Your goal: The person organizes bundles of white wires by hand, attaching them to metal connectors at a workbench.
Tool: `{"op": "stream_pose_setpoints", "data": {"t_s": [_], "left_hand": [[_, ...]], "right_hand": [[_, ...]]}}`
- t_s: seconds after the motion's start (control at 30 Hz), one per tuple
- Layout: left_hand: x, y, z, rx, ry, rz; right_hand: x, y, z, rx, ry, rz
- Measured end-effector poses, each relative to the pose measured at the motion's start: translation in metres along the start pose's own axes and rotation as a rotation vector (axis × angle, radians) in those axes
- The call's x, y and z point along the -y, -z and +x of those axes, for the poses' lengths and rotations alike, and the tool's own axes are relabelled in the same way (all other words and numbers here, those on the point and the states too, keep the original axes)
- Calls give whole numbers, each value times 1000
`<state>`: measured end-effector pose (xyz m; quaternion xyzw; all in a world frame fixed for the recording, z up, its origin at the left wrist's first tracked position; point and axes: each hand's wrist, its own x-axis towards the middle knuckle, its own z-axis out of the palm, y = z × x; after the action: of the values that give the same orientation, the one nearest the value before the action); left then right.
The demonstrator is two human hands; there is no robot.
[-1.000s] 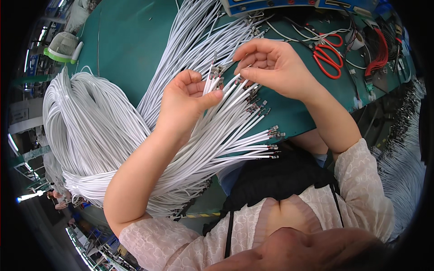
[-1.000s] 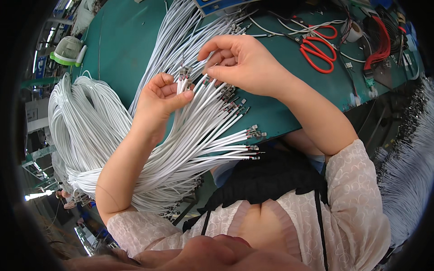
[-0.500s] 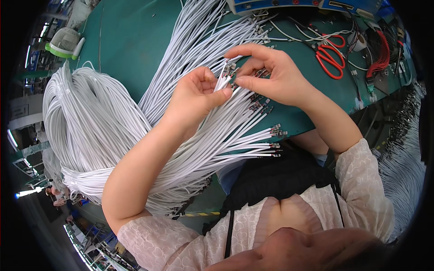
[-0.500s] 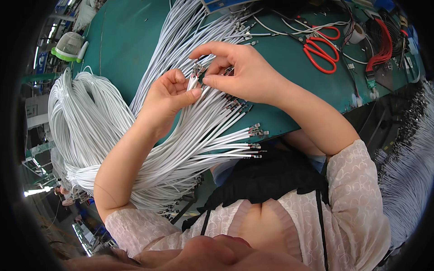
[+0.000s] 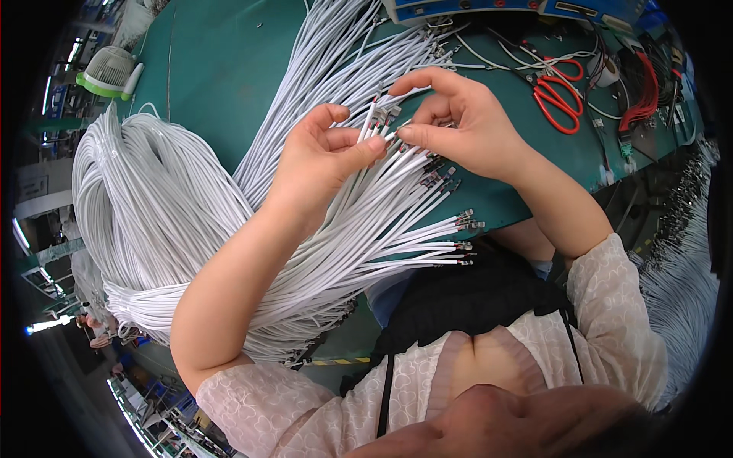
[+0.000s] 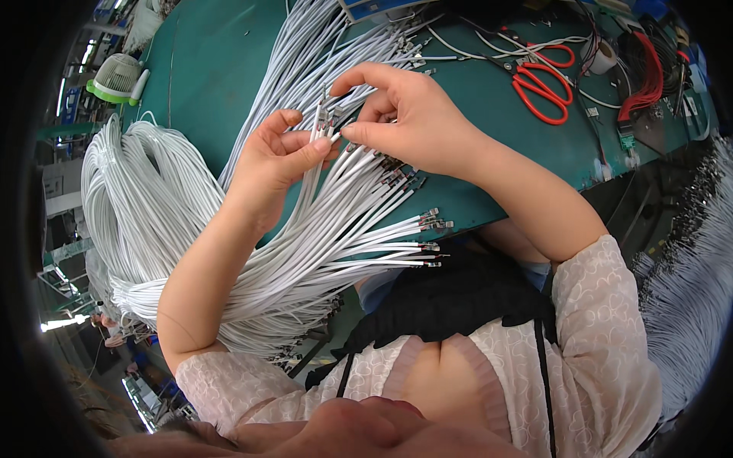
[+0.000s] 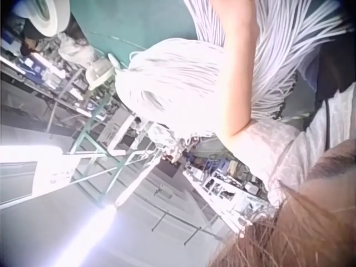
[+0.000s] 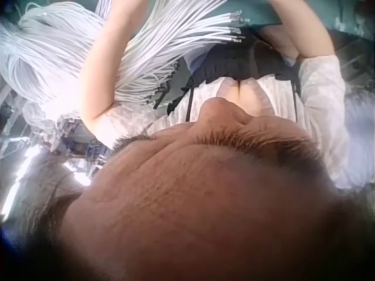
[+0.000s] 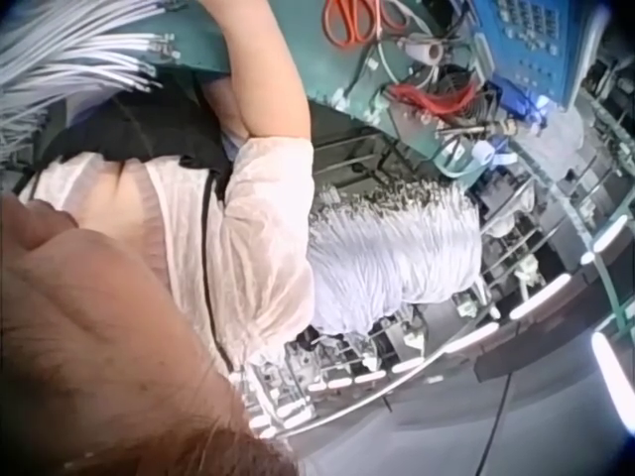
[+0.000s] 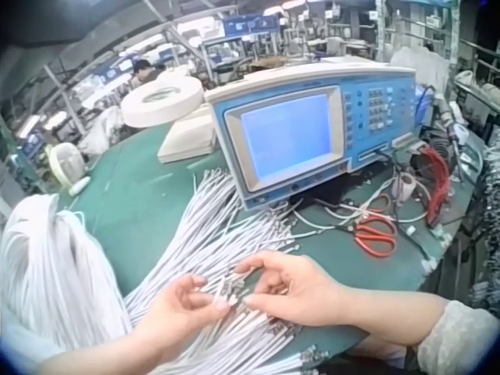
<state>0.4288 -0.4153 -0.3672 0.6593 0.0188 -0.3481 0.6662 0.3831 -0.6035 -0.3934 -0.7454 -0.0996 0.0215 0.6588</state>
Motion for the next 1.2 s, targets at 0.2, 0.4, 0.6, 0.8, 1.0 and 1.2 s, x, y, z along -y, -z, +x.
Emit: {"op": "stream_pose_setpoints", "data": {"t_s": [0.2,0.4,0.6,0.8,1.0,1.2], "left_hand": [[-1,-1,-1,-30,22,64],[1,-3,-2,-46,-21,68],[4,-3,-3,-49,-87,95],[4,-6,-5,-41,-147,196],[3,-5,-4,26,-144,286],[2,-5,-4,121,-8,165]], "right_hand": [[-4,-1,1,-47,58,28],[-2,3,2,-17,-11,126],[-6,2,3,-16,60,197],[-4,2,4,3,-7,348],[-2,3,4,32,-40,325],[-2,7,5,66,-56,243]]}}
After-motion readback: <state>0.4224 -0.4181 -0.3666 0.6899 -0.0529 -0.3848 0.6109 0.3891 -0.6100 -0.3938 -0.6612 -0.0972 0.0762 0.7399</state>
